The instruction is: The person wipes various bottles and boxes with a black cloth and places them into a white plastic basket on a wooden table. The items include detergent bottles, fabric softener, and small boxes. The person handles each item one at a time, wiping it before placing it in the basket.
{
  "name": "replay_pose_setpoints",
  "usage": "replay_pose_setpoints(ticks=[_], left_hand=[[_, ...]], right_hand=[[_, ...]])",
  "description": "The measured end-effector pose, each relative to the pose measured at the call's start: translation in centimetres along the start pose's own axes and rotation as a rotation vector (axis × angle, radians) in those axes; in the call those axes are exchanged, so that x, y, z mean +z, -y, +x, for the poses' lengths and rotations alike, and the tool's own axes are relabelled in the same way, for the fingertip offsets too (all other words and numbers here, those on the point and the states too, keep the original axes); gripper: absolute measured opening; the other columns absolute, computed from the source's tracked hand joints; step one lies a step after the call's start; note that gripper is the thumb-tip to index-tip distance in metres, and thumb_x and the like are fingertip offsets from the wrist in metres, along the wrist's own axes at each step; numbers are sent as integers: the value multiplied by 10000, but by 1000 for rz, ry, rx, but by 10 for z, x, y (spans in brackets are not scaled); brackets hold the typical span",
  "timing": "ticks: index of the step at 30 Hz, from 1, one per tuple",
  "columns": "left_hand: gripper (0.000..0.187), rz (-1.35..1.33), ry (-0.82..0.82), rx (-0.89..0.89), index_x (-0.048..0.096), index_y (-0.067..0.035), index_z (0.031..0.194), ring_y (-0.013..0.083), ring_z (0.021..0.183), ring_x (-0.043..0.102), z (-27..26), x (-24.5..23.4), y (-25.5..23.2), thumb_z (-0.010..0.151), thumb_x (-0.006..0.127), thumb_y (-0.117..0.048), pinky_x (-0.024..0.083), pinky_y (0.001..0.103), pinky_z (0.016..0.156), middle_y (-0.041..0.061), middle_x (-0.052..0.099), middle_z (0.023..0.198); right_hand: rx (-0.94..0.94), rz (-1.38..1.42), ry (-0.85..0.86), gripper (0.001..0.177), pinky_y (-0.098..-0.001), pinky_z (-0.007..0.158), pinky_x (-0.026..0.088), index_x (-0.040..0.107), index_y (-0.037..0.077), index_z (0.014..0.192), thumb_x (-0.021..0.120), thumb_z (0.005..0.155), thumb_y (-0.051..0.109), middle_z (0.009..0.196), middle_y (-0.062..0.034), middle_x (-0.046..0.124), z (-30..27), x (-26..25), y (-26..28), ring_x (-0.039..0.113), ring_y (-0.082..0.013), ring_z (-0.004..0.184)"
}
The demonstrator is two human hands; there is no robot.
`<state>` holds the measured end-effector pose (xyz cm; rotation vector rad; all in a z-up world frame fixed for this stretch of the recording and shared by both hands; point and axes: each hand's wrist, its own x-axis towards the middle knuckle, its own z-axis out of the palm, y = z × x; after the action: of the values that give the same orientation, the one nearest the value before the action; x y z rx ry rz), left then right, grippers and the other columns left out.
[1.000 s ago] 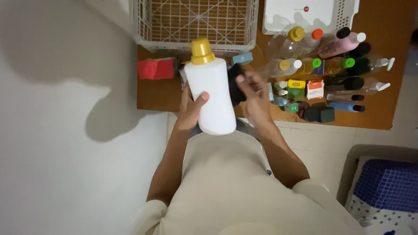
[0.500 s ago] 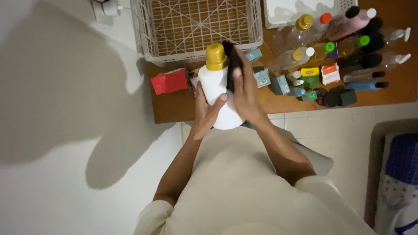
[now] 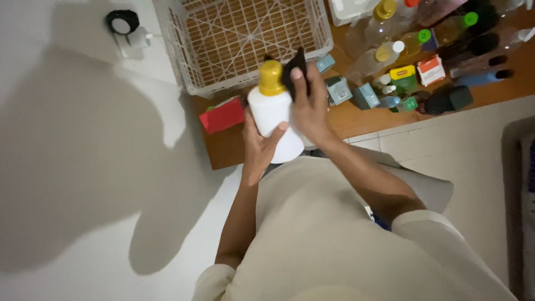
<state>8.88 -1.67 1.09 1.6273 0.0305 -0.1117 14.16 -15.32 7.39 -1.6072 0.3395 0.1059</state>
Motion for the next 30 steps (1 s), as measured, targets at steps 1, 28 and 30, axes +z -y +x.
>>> replay_pose_setpoints(ticks=[1,28,30], left_hand=[[746,-3,-1,-1,405,24,1461,214,1183,670,2,3,6,897,796,-270,581,357,1015,165,651,1333],[932,-142,-562,505,98,-25,1606,288,1487,362,24,68,10,992,774,-213,348,465,1251,174,282,1609],[896,-126,-613,427,98,-16,1623,301,1487,408,28,58,12,1024,748,-168,369,464,1267,199,310,1621]], right_hand=[[1,-3,0,400,-418,990,451,558,-63,1331,467,1085,239,1291,-363,589,-10,-2,1,541,-466,1168],[187,643,75,525,-397,1084,440,440,5,1494,502,1085,328,1392,-148,556,-31,-43,-93,556,-230,1243],[98,464,93,496,-401,1104,441,484,-24,1484,494,1119,312,1385,-169,569,-47,-52,-91,560,-230,1238]])
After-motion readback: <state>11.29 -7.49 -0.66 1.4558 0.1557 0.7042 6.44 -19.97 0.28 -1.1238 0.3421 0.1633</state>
